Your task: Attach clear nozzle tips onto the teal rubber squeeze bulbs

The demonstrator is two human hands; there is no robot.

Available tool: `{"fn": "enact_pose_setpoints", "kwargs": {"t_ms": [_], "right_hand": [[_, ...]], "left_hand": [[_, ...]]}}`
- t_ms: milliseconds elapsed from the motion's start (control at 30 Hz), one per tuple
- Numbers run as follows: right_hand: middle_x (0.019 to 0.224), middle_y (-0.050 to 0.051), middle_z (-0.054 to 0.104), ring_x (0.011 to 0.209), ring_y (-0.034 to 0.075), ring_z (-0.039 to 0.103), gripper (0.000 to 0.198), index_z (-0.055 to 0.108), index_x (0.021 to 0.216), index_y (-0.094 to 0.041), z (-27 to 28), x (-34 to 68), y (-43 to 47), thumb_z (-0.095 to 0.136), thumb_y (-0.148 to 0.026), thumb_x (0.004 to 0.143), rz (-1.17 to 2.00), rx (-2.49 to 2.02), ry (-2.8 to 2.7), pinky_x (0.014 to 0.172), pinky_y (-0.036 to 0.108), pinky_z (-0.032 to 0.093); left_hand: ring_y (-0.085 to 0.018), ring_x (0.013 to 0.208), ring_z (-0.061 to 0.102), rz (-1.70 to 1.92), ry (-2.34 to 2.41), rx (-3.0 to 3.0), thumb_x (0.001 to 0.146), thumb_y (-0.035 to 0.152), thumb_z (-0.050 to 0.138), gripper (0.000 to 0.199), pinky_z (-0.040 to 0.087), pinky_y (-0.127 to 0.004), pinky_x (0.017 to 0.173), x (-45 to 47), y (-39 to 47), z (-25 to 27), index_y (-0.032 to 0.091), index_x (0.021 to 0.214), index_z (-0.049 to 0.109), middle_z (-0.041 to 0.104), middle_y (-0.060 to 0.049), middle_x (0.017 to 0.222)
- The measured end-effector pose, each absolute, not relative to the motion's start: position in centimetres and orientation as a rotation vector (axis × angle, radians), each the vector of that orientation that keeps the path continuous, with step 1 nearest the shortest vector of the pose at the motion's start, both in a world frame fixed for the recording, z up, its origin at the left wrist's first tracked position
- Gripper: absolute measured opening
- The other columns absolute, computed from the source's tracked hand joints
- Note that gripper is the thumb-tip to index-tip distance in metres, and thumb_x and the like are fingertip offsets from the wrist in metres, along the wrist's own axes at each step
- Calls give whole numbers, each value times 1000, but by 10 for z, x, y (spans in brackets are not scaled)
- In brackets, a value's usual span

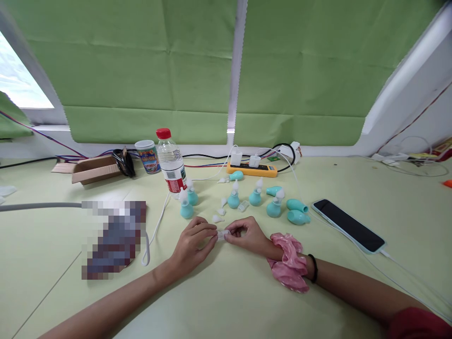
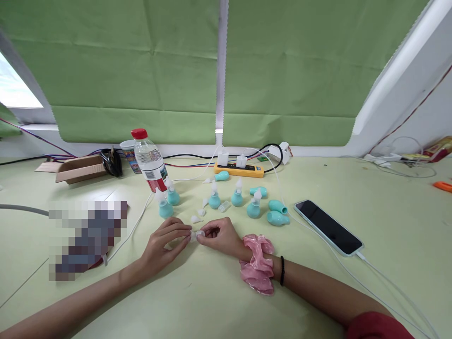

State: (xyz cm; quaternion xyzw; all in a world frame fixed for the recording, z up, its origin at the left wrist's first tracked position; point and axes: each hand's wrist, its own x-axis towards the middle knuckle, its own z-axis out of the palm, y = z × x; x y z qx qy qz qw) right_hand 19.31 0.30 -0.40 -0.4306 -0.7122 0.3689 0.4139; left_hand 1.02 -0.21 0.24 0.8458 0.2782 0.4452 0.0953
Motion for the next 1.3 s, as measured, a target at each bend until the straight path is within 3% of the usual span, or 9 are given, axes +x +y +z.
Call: {"fn": "enact_pose_setpoints", "kwargs": {"t_ms": [467, 1067, 1300], "right_hand": [[52, 1, 58, 47, 8, 46, 15, 65, 61, -11, -5, 193, 4, 59, -25, 62, 915, -1073, -1790, 41, 16, 38], [53, 1, 58, 49, 9, 48, 16, 66, 64, -12, -2, 195, 5, 58, -26, 65, 960, -1085, -1785, 45, 18, 40], [66, 4, 64, 56, 12, 54, 21, 67, 72, -12, -1, 195, 4, 57, -30, 69, 992, -1043, -1788, 51, 21, 45]], "left_hand": [[-17, 76, 48, 1220, 884, 2553, 75, 13, 49, 8, 43, -31, 65, 11, -6, 11, 16, 78, 56, 58, -7, 77], [-16, 78, 48, 1253, 781, 2518, 74, 10, 52, 18, 45, -30, 65, 10, -2, 4, 18, 88, 60, 60, -6, 81], [-17, 78, 49, 1260, 766, 2500, 73, 10, 54, 21, 45, -30, 65, 10, -3, 6, 19, 90, 60, 60, -7, 84]]}}
